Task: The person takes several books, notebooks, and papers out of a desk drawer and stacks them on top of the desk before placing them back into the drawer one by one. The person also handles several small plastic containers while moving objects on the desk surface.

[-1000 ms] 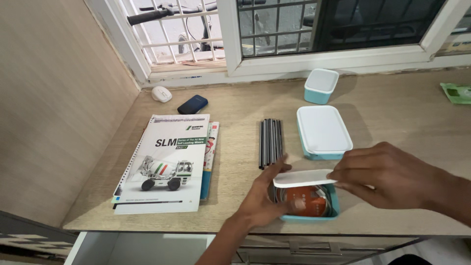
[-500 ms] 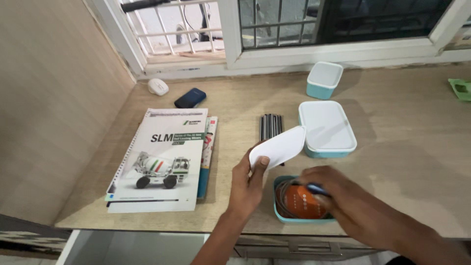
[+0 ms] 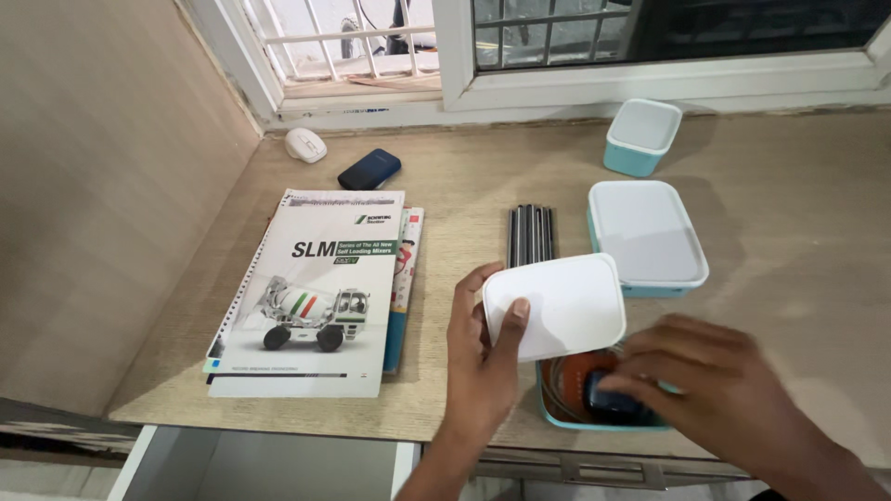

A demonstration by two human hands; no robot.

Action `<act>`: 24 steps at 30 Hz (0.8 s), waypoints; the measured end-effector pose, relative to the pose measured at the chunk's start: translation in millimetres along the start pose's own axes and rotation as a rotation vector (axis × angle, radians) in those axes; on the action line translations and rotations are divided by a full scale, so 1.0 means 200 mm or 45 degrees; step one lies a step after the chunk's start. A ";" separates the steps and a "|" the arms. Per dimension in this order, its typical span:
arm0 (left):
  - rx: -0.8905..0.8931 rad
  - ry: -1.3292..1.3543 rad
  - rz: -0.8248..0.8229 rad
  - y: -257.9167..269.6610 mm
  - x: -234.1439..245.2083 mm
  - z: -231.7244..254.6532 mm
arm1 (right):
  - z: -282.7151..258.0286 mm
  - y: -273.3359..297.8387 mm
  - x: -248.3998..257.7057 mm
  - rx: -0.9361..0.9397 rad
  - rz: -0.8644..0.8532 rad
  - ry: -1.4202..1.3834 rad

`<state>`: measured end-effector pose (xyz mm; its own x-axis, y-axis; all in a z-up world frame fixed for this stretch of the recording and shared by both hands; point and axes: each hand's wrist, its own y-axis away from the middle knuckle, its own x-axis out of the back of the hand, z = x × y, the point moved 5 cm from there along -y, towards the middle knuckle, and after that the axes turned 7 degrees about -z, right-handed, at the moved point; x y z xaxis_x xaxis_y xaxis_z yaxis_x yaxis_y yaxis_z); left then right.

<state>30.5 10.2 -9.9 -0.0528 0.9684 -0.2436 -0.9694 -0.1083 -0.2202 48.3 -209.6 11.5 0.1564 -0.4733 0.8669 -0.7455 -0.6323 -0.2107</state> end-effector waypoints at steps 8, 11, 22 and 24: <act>-0.349 -0.312 -0.352 0.06 -0.09 0.02 | 0.09 0.04 0.10 -0.662 0.368 -0.835; -0.528 -0.725 -0.478 0.07 -0.09 0.07 | 0.17 0.02 0.02 -0.877 0.322 -1.170; -0.169 -0.176 -0.346 0.09 -0.05 -0.09 | 0.13 0.23 -0.10 -0.889 0.213 -0.522; 0.001 -0.029 -0.229 0.07 -0.05 -0.12 | 0.12 0.23 -0.11 -0.890 0.215 -0.486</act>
<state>22.8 -6.2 -34.3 0.1161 0.9770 -0.1787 -0.9640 0.0675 -0.2573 26.1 -243.0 -27.4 0.1215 -0.7841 0.6086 -0.9913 -0.0642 0.1152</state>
